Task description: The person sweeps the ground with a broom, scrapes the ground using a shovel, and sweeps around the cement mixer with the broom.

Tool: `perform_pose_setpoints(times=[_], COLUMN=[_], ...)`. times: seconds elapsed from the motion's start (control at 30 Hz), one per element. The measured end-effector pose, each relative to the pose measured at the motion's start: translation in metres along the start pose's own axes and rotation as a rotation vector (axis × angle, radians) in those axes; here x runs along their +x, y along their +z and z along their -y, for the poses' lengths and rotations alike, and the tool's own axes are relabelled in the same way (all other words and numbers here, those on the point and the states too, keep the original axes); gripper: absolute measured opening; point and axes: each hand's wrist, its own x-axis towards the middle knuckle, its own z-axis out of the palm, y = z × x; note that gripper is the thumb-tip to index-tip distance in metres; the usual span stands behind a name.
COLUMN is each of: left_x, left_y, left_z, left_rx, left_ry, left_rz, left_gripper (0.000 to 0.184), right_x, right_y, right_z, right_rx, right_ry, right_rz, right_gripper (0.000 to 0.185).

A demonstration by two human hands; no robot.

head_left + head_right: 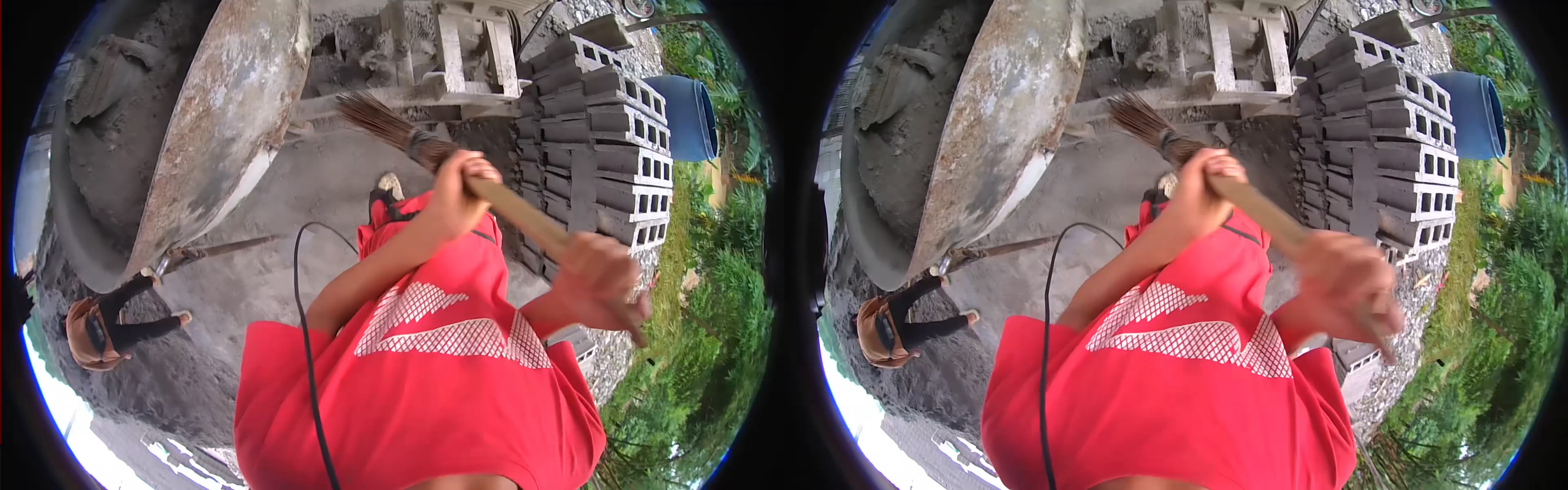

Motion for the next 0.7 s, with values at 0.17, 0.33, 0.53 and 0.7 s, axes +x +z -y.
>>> perform_pose_setpoints(times=[0.17, 0.33, 0.53, 0.7], left_x=[0.015, 0.009, -0.026, -0.015], left_y=[0.009, -0.016, -0.014, -0.003], left_z=[0.023, -0.003, -0.016, 0.047], left_rx=[-0.038, -0.112, -0.018, 0.012], left_ry=[-0.196, -0.26, -0.145, -0.257], left_rz=[-0.115, -0.181, -0.164, -0.247], left_gripper=[0.024, 0.025, 0.023, 0.02], right_x=[0.006, -0.011, -0.035, -0.031], right_y=[0.016, 0.038, 0.027, 0.019], right_z=[0.024, -0.009, 0.002, 0.045], right_rx=[-0.201, -0.182, -0.182, -0.337], right_ry=[-0.043, 0.033, 0.044, -0.112], right_rz=[0.24, 0.201, 0.06, 0.145], right_gripper=[0.045, 0.046, 0.045, 0.044])
